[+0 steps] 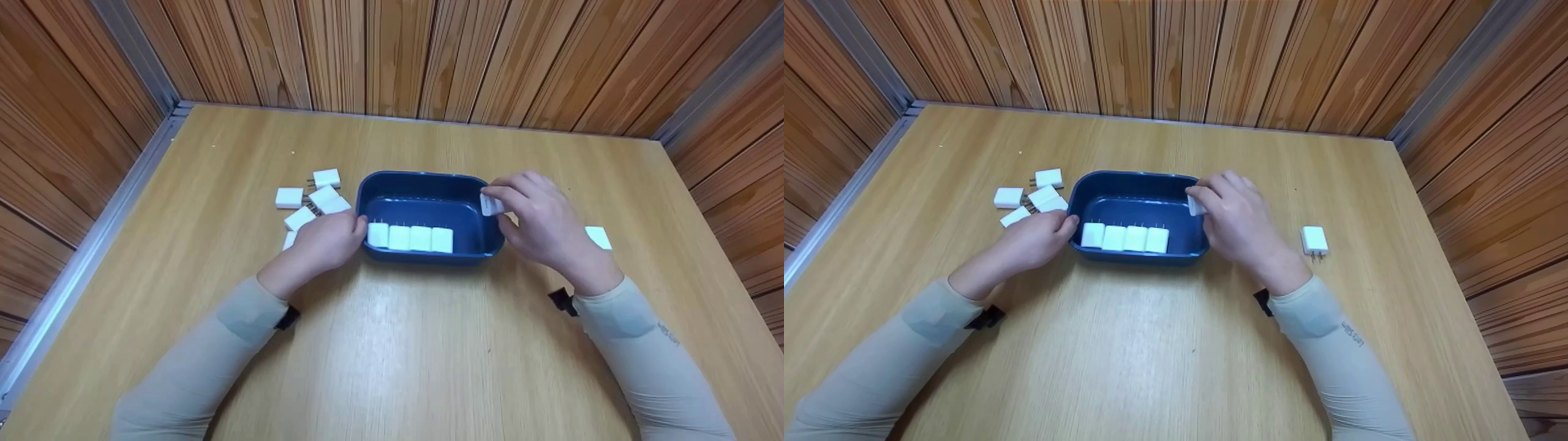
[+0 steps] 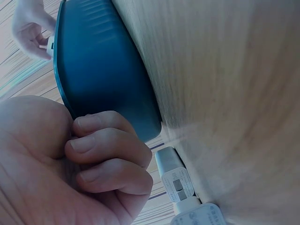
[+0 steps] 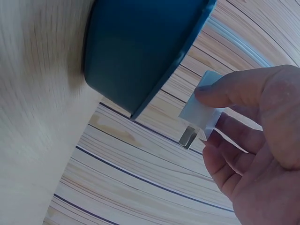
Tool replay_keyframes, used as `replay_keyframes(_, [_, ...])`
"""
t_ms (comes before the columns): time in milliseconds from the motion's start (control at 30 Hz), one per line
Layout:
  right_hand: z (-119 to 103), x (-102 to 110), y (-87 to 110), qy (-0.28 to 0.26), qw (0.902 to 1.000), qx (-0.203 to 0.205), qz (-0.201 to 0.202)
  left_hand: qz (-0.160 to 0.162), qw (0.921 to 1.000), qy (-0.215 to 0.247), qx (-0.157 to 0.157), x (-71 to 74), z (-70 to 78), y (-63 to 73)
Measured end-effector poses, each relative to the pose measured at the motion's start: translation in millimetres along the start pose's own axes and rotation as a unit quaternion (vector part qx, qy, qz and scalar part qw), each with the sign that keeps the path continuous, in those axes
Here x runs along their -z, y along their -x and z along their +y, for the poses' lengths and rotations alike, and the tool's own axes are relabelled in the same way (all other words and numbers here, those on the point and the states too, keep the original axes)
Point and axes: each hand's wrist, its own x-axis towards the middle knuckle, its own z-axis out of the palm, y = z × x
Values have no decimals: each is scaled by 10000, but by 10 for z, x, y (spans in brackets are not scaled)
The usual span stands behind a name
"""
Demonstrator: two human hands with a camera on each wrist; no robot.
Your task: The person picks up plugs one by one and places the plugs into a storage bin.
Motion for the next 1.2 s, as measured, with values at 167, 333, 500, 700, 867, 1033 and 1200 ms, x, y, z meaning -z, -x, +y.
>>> replay_keyframes(167, [-29,-38,-5,-69,9997,34,-223,-27,10000,-1,-42,10,-1,-9])
replay_keyframes(333, [-46,-81,-33,-62,9990,156,-405,-60,9999,81,15,11,-4,-3])
replay_keyframes(500, [-64,-126,-67,-54,9980,263,-578,-85,9998,145,51,0,-17,-8])
replay_keyframes(700, [-74,-151,-96,-116,9958,160,-893,-121,9997,191,32,6,-19,-1])
replay_keyframes(867, [-53,-177,-114,-285,9929,162,-1146,-138,9997,208,84,8,-19,7])
replay_keyframes(1033, [-34,-209,-144,-412,9906,338,-1263,-109,9999,34,47,11,-6,-5])
replay_keyframes(1200, [-38,-231,-185,-454,9874,394,-1462,-74,10000,-7,65,2,-5,-10])
